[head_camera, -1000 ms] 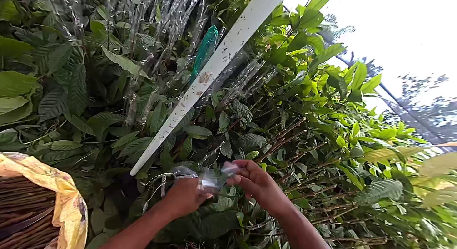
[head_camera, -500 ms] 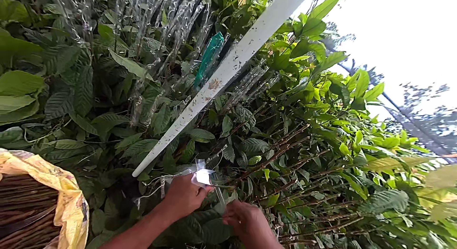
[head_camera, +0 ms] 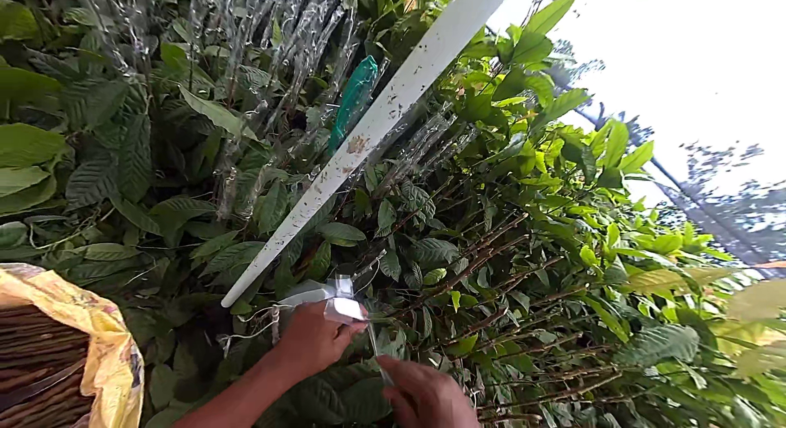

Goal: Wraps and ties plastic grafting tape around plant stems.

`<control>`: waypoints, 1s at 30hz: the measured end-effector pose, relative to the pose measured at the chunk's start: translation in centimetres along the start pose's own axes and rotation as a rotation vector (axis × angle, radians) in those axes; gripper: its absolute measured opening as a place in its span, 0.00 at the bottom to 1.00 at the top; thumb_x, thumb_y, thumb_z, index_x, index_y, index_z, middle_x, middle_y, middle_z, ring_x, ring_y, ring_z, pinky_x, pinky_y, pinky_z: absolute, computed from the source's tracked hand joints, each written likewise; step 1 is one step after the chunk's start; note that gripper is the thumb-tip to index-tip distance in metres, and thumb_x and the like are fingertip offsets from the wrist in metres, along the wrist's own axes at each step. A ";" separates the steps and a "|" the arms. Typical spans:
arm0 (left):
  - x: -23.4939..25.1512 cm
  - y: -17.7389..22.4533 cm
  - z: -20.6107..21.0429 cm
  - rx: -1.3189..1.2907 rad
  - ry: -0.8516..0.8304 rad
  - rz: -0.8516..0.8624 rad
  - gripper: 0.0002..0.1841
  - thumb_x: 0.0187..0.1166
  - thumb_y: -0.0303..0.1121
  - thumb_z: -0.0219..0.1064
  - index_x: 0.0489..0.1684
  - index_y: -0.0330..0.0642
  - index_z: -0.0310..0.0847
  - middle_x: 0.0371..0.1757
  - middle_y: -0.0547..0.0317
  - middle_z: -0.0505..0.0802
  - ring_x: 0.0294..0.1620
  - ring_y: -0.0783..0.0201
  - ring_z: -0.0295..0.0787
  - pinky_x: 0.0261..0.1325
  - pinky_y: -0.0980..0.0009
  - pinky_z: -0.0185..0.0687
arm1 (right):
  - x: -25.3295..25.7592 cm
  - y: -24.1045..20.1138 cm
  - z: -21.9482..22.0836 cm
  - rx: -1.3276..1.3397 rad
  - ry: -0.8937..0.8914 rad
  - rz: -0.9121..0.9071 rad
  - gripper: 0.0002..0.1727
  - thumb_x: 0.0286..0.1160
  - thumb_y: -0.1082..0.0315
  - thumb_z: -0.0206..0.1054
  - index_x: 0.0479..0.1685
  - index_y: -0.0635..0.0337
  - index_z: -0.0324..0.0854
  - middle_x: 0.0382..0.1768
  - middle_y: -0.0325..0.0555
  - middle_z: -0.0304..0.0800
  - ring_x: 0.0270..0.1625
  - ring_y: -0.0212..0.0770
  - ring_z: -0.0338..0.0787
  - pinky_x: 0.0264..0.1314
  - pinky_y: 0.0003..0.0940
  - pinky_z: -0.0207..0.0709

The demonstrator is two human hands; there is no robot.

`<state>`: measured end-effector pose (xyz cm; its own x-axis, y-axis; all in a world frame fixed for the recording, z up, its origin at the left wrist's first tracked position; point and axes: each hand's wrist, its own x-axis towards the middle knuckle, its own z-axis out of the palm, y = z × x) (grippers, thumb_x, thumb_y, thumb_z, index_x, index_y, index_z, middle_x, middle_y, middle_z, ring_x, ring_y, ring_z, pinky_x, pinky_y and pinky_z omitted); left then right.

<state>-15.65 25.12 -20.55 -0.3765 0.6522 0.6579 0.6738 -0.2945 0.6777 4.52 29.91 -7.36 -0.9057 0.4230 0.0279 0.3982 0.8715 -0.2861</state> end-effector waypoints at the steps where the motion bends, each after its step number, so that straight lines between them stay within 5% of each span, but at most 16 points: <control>1: 0.0 0.1 0.3 -0.011 -0.025 -0.008 0.12 0.82 0.44 0.66 0.49 0.52 0.93 0.45 0.61 0.98 0.44 0.60 0.96 0.47 0.51 0.91 | -0.7 -0.9 -0.3 0.080 -0.009 -0.041 0.20 0.76 0.71 0.69 0.67 0.65 0.86 0.28 0.49 0.92 0.25 0.44 0.88 0.32 0.43 0.86; 3: -0.1 1.0 0.4 -0.034 -0.155 -0.077 0.12 0.81 0.43 0.67 0.51 0.51 0.93 0.47 0.57 0.97 0.47 0.56 0.96 0.51 0.47 0.90 | -0.7 -1.4 -1.7 0.466 -0.037 0.013 0.20 0.80 0.73 0.67 0.69 0.67 0.81 0.30 0.43 0.90 0.24 0.34 0.86 0.26 0.32 0.82; 5: 0.2 2.3 -0.1 -0.045 -0.271 -0.156 0.15 0.78 0.42 0.69 0.49 0.40 0.91 0.46 0.45 0.96 0.50 0.45 0.95 0.55 0.40 0.86 | 1.0 0.5 -3.2 0.672 0.029 0.062 0.18 0.82 0.69 0.65 0.69 0.62 0.77 0.50 0.42 0.96 0.37 0.30 0.93 0.29 0.25 0.84; 7: 0.1 2.8 -0.4 -0.024 -0.275 -0.132 0.17 0.79 0.45 0.69 0.48 0.39 0.91 0.45 0.44 0.96 0.50 0.45 0.95 0.55 0.40 0.87 | 2.2 2.6 -3.9 0.256 0.050 0.124 0.25 0.78 0.67 0.70 0.75 0.60 0.76 0.63 0.40 0.93 0.55 0.33 0.94 0.50 0.32 0.90; 9: 0.3 2.0 -0.2 0.002 -0.164 -0.026 0.15 0.81 0.47 0.66 0.43 0.46 0.93 0.41 0.51 0.97 0.45 0.51 0.96 0.48 0.45 0.89 | 1.4 1.6 -2.4 -0.051 0.085 0.138 0.23 0.70 0.66 0.77 0.64 0.62 0.84 0.47 0.48 0.96 0.47 0.47 0.94 0.50 0.52 0.88; 11: 0.5 1.6 0.1 -0.030 -0.121 -0.013 0.12 0.81 0.44 0.67 0.47 0.50 0.94 0.43 0.56 0.97 0.45 0.55 0.96 0.49 0.47 0.90 | 0.3 -0.1 -2.0 0.149 0.143 0.067 0.15 0.75 0.67 0.74 0.56 0.64 0.84 0.30 0.40 0.92 0.26 0.34 0.88 0.29 0.34 0.84; 13: 0.6 2.5 0.2 -0.060 -0.196 -0.045 0.11 0.79 0.41 0.68 0.48 0.47 0.93 0.45 0.52 0.97 0.47 0.52 0.96 0.51 0.44 0.89 | 0.8 0.1 -3.1 0.406 0.179 0.047 0.14 0.81 0.70 0.67 0.62 0.64 0.81 0.45 0.39 0.96 0.35 0.28 0.91 0.33 0.25 0.85; 15: 0.7 3.4 0.0 -0.059 -0.259 -0.060 0.15 0.80 0.44 0.69 0.47 0.42 0.92 0.45 0.47 0.96 0.49 0.48 0.96 0.54 0.42 0.88 | 1.7 2.3 -3.4 0.082 0.186 0.068 0.21 0.79 0.69 0.68 0.71 0.59 0.79 0.63 0.38 0.94 0.57 0.32 0.95 0.55 0.33 0.90; 17: 0.7 3.3 0.4 -0.030 -0.187 -0.022 0.17 0.80 0.48 0.68 0.42 0.44 0.92 0.42 0.49 0.96 0.45 0.50 0.96 0.49 0.44 0.89 | 1.6 2.8 -1.7 -0.190 0.225 0.070 0.19 0.71 0.67 0.75 0.61 0.60 0.86 0.44 0.43 0.97 0.43 0.44 0.97 0.47 0.49 0.91; 19: 0.3 2.9 0.9 -0.023 -0.076 -0.014 0.15 0.79 0.47 0.66 0.41 0.47 0.93 0.40 0.53 0.97 0.43 0.54 0.97 0.46 0.48 0.90 | 0.3 2.2 -0.9 -0.116 0.175 0.089 0.15 0.74 0.66 0.72 0.57 0.59 0.87 0.27 0.40 0.92 0.25 0.37 0.89 0.31 0.39 0.86; 21: 0.4 2.6 1.0 -0.061 -0.040 -0.031 0.13 0.80 0.45 0.66 0.43 0.50 0.93 0.42 0.57 0.97 0.45 0.58 0.96 0.48 0.51 0.90 | -1.3 0.8 -1.7 0.163 0.092 0.052 0.17 0.76 0.71 0.70 0.63 0.62 0.88 0.23 0.43 0.87 0.20 0.33 0.81 0.25 0.31 0.79; 24: 0.5 2.5 0.6 -0.116 -0.112 -0.062 0.12 0.81 0.45 0.67 0.48 0.52 0.94 0.46 0.59 0.97 0.49 0.61 0.95 0.53 0.52 0.90 | -2.4 -0.7 -2.7 0.618 0.101 0.004 0.13 0.79 0.76 0.68 0.61 0.65 0.86 0.29 0.38 0.89 0.25 0.24 0.81 0.27 0.22 0.77; 26: 0.5 3.0 0.4 -0.125 -0.182 -0.086 0.13 0.79 0.44 0.69 0.48 0.47 0.93 0.46 0.53 0.96 0.50 0.55 0.95 0.54 0.48 0.89 | -1.0 0.0 -3.2 0.688 0.200 0.056 0.15 0.79 0.75 0.67 0.63 0.63 0.80 0.50 0.41 0.95 0.38 0.29 0.93 0.35 0.26 0.87; 28: 0.2 3.3 0.1 -0.159 -0.200 -0.064 0.14 0.78 0.41 0.70 0.47 0.40 0.90 0.45 0.47 0.96 0.49 0.50 0.96 0.54 0.44 0.88 | 0.7 2.5 -3.1 0.403 0.187 0.104 0.27 0.75 0.73 0.70 0.76 0.64 0.73 0.70 0.44 0.89 0.59 0.35 0.94 0.57 0.32 0.92; 30: 0.0 2.7 0.2 -0.197 -0.157 -0.032 0.11 0.79 0.42 0.68 0.46 0.47 0.93 0.45 0.55 0.97 0.49 0.58 0.95 0.54 0.50 0.89 | 1.3 2.8 -1.1 0.013 0.141 0.147 0.24 0.72 0.68 0.75 0.68 0.65 0.82 0.59 0.51 0.94 0.53 0.46 0.96 0.57 0.48 0.90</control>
<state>-13.70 24.51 -18.79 -0.2825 0.7593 0.5863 0.5201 -0.3923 0.7586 4.59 33.18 -7.04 -0.8084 0.5767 0.1184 0.5219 0.7951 -0.3091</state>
